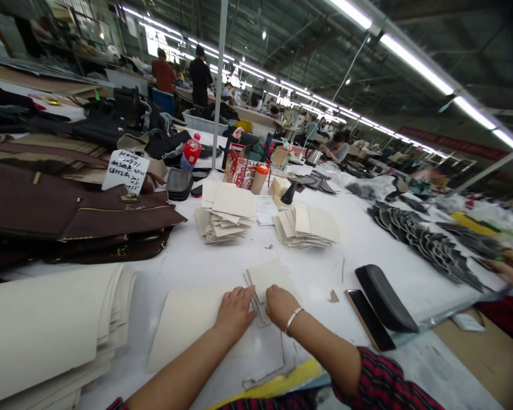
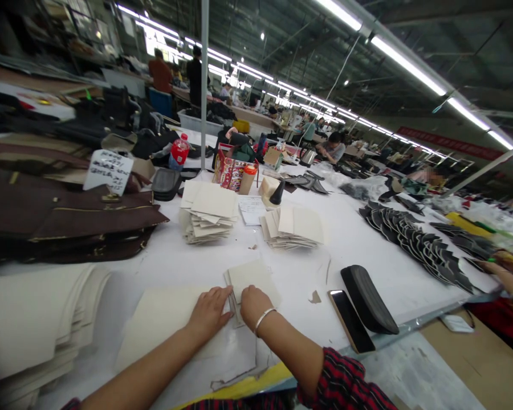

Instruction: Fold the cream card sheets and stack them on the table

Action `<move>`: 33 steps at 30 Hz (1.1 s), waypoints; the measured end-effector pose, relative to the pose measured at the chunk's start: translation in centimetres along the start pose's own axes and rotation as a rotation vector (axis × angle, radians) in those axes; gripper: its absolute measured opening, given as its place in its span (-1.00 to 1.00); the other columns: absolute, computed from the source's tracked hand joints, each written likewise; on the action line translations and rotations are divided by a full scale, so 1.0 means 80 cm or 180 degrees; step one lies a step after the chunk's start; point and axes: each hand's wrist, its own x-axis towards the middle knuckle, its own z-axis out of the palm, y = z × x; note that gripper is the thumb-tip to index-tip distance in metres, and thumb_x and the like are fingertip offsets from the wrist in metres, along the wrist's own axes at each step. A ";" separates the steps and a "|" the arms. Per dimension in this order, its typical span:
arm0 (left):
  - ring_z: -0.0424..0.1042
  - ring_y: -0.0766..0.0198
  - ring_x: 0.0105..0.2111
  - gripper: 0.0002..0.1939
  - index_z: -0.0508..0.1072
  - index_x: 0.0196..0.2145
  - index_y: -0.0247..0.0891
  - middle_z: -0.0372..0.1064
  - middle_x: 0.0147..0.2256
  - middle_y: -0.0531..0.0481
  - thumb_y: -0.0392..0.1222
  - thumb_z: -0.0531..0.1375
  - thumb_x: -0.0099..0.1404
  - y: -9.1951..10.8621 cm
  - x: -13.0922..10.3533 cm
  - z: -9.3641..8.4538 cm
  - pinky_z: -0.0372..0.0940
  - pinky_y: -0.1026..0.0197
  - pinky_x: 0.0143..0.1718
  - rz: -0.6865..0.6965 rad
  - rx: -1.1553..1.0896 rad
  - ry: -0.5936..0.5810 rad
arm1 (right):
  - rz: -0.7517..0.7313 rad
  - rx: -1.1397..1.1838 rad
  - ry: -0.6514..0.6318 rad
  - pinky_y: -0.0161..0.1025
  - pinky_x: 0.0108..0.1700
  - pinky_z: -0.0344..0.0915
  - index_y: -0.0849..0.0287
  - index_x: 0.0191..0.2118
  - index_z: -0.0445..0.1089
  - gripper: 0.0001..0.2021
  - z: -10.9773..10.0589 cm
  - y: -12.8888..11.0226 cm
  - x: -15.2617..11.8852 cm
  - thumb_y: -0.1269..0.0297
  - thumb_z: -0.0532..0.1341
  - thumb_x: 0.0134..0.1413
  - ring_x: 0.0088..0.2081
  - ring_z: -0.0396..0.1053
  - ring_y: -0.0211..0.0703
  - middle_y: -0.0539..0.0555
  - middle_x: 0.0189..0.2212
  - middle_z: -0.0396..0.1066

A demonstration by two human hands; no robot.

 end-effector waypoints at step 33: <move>0.21 0.19 -0.10 -0.64 0.21 -0.07 -0.23 0.31 -0.20 -0.07 -0.36 -0.02 0.15 -0.003 0.007 -0.008 0.07 0.13 -0.10 -0.0116 -0.0702 -0.0040 | 0.0099 -0.0324 0.0036 -0.27 -0.39 0.26 0.26 -0.22 0.18 -0.81 0.024 -0.010 0.012 0.55 -0.08 0.08 -0.34 0.36 -0.12 0.16 -0.33 0.30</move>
